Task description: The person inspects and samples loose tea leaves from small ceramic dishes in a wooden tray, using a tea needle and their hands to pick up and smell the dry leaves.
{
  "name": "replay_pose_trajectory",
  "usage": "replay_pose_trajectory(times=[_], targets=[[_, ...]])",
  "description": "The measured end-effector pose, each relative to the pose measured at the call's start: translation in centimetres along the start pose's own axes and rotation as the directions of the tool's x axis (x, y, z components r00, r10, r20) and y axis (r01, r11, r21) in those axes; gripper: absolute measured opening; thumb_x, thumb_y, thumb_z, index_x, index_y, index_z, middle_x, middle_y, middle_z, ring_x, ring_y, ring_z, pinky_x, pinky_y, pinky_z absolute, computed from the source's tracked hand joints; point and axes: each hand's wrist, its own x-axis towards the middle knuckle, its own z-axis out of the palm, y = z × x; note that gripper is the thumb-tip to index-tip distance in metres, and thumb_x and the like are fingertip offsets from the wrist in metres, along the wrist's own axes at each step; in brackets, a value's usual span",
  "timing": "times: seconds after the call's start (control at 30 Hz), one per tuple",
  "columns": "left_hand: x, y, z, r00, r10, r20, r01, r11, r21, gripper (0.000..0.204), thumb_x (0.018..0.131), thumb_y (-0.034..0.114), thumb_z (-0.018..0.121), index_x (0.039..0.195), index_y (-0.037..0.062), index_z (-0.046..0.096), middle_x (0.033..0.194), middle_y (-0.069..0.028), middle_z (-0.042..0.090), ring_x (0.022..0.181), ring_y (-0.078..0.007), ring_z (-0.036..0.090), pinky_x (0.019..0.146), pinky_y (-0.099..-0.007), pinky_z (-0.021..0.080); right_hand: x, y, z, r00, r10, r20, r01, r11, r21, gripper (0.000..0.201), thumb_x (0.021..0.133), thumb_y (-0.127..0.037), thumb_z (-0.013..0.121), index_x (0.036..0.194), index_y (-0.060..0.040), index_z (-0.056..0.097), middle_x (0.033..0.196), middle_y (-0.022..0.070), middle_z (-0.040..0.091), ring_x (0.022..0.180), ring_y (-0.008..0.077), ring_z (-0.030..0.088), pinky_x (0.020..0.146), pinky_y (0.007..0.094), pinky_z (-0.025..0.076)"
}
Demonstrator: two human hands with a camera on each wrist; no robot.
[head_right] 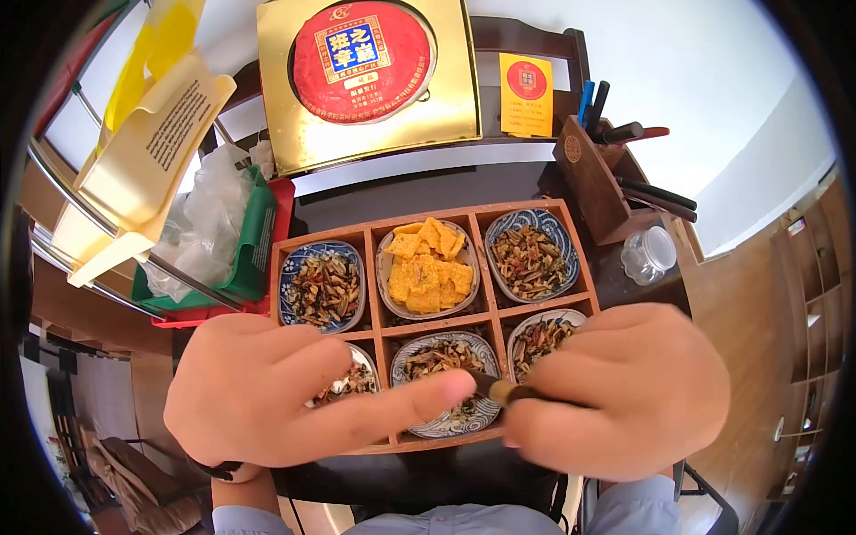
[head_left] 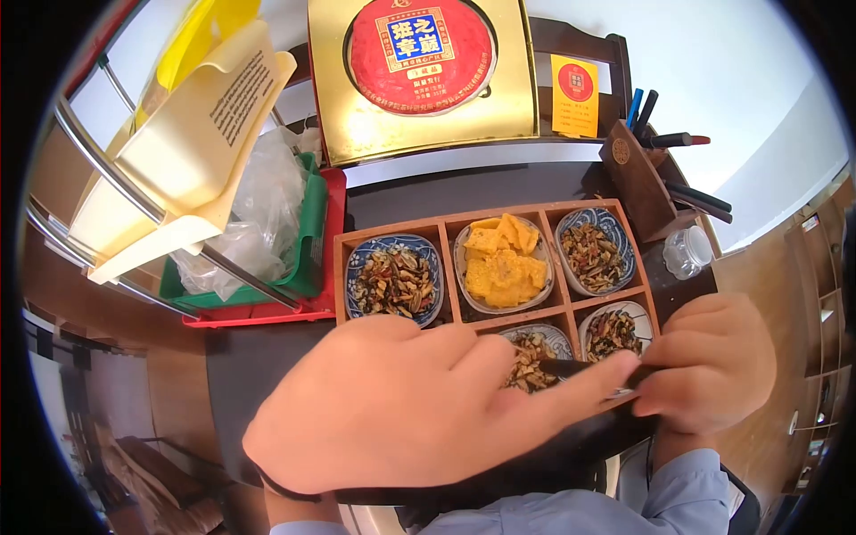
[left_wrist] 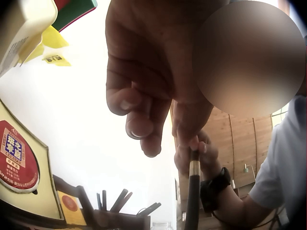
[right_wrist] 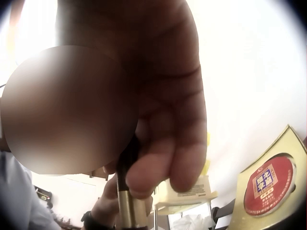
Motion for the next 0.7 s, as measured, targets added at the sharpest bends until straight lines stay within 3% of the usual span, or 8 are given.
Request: replay_pose_trajectory(times=[0.03, 0.17, 0.23, 0.27, 0.4, 0.53, 0.6, 0.7], targets=[[0.0, -0.2, 0.0, 1.0, -0.004, -0.007, 0.004, 1.0, 0.016, 0.061, 0.069, 0.018, 0.065, 0.128, 0.0296, 0.057, 0.062, 0.0035, 0.023, 0.045, -0.0077, 0.033, 0.037, -0.0225, 0.027, -0.4, 0.1, -0.4, 0.992, 0.014, -0.122, -0.01, 0.999, 0.036, 0.015, 0.07, -0.019, 0.069, 0.074, -0.011, 0.057, 0.063, 0.0014, 0.054, 0.049, 0.0165, 0.054, 0.04, 0.0251, 0.039], [0.0, -0.4, -0.3, 0.998, -0.027, 0.053, 0.024, 0.998, 0.062, 0.06, 0.064, 0.016, 0.064, 0.124, 0.0226, 0.06, 0.059, 0.0032, 0.028, 0.046, -0.0083, 0.038, 0.039, -0.0225, 0.029, -2.7, 0.9, -4.0, 0.994, 0.074, -0.082, -0.069, 0.996, 0.064, 0.018, 0.071, -0.021, 0.071, 0.073, -0.0087, 0.057, 0.066, 0.004, 0.058, 0.05, 0.0196, 0.056, 0.042, 0.0266, 0.039], [0.0, -0.4, -0.2, 0.999, -0.029, 0.042, 0.026, 0.998, 0.065, 0.059, 0.064, 0.016, 0.064, 0.122, 0.0217, 0.061, 0.059, 0.0033, 0.029, 0.046, -0.0084, 0.039, 0.038, -0.0228, 0.029, -3.4, 0.8, -4.7, 0.97, 0.24, 0.037, -0.237, 0.969, -0.063, 0.02, 0.071, -0.02, 0.072, 0.075, -0.0074, 0.057, 0.065, 0.0047, 0.057, 0.052, 0.0226, 0.057, 0.043, 0.0298, 0.039], [0.0, -0.3, -0.2, 0.999, -0.029, 0.032, 0.027, 0.997, 0.067, 0.058, 0.063, 0.016, 0.064, 0.121, 0.0208, 0.062, 0.058, 0.0034, 0.03, 0.046, -0.0084, 0.039, 0.038, -0.0231, 0.029, -3.5, 1.2, -4.9, 0.933, 0.318, 0.169, -0.322, 0.947, -0.007, 0.019, 0.073, -0.016, 0.071, 0.08, -0.0065, 0.057, 0.066, 0.0055, 0.058, 0.054, 0.0246, 0.058, 0.045, 0.0316, 0.04], [0.2, -0.3, -0.1, 0.999, -0.017, 0.045, 0.013, 0.997, 0.077, 0.057, 0.062, 0.016, 0.063, 0.118, 0.02, 0.063, 0.058, 0.0038, 0.032, 0.046, -0.0085, 0.04, 0.038, -0.0234, 0.03, -2.0, 1.8, -3.2, 0.884, 0.365, 0.293, -0.348, 0.931, -0.108, 0.015, 0.075, -0.012, 0.069, 0.082, -0.0073, 0.057, 0.068, 0.0055, 0.059, 0.057, 0.0251, 0.058, 0.048, 0.0339, 0.041], [0.0, -0.2, -0.1, 0.999, -0.023, 0.024, 0.021, 0.997, 0.072, 0.057, 0.06, 0.016, 0.062, 0.117, 0.0193, 0.064, 0.057, 0.0041, 0.033, 0.046, -0.0085, 0.041, 0.038, -0.0233, 0.03, -2.1, 0.9, -4.9, 0.895, 0.385, 0.227, -0.382, 0.922, -0.062, 0.014, 0.075, -0.013, 0.069, 0.083, -0.0079, 0.058, 0.068, 0.006, 0.059, 0.057, 0.0267, 0.058, 0.049, 0.0356, 0.042], [0.0, -0.3, -0.2, 1.0, -0.025, 0.014, 0.024, 0.998, 0.057, 0.057, 0.06, 0.016, 0.062, 0.117, 0.0192, 0.064, 0.057, 0.0041, 0.033, 0.046, -0.0084, 0.041, 0.038, -0.0233, 0.03, -2.5, 0.5, -5.3, 0.861, 0.466, 0.203, -0.454, 0.885, -0.104, 0.013, 0.076, -0.014, 0.068, 0.082, -0.0082, 0.057, 0.067, 0.0069, 0.058, 0.058, 0.0281, 0.058, 0.05, 0.0373, 0.043], [0.2, -0.3, -0.1, 0.999, -0.025, 0.027, 0.023, 0.997, 0.071, 0.057, 0.059, 0.016, 0.062, 0.117, 0.0188, 0.064, 0.058, 0.0042, 0.033, 0.046, -0.0085, 0.041, 0.038, -0.0233, 0.031, -2.0, 1.3, -3.1, 0.854, 0.459, 0.246, -0.427, 0.887, -0.174, 0.014, 0.076, -0.016, 0.067, 0.081, -0.0078, 0.056, 0.063, 0.0076, 0.056, 0.057, 0.0283, 0.058, 0.048, 0.0377, 0.042]])
